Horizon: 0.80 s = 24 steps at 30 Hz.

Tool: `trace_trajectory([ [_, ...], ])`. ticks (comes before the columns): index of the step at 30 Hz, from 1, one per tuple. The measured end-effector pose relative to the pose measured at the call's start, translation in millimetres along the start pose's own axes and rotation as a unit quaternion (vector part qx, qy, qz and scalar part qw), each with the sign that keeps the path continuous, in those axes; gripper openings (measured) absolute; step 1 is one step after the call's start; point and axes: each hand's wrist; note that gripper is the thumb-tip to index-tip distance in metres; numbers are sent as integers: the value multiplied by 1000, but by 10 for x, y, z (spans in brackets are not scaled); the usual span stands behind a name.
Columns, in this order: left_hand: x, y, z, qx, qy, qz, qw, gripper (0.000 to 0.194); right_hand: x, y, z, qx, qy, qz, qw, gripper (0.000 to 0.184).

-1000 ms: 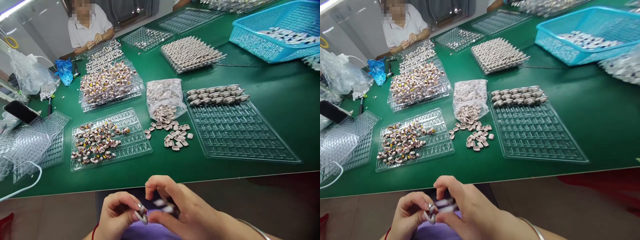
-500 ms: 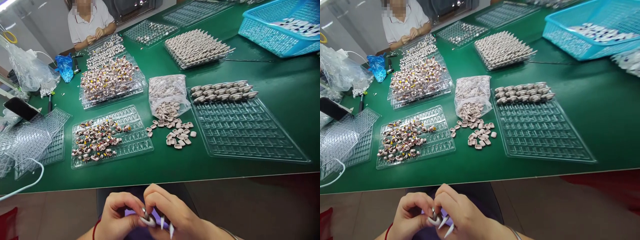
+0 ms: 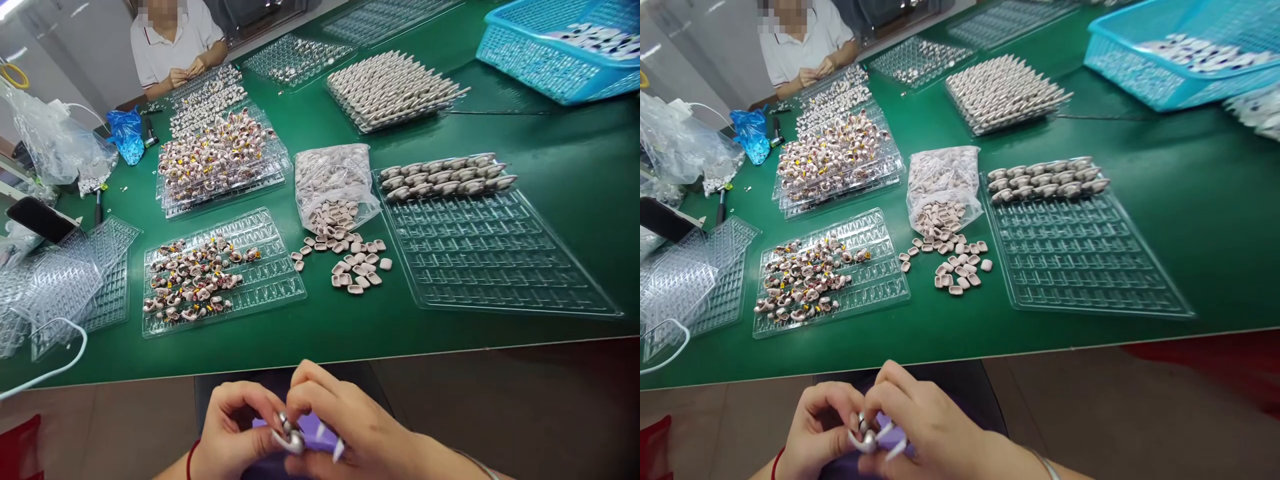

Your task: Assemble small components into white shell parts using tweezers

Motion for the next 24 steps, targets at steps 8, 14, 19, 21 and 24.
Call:
trace_trajectory([
  [8,-12,-5,-24,1,-5,-2,1000,6,-61,-56,-394,-82,113,-30,990,40],
  [14,-13,10,-28,-3,-9,1,1000,5,-27,-75,-302,-91,187,-75,975,14],
  [19,-21,18,-34,3,-26,0,1000,5,-10,-76,-296,-87,211,-106,968,15],
  [21,-18,16,-30,4,-35,-3,999,5,-27,-96,-320,-82,212,-128,965,18],
  [24,-6,7,-16,4,-38,-1,999,6,-56,-129,-352,-69,216,-163,960,24],
])
Point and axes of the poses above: each hand's wrist, its own y-axis away from the middle knuckle, its own z-axis out of the palm, x = y × z
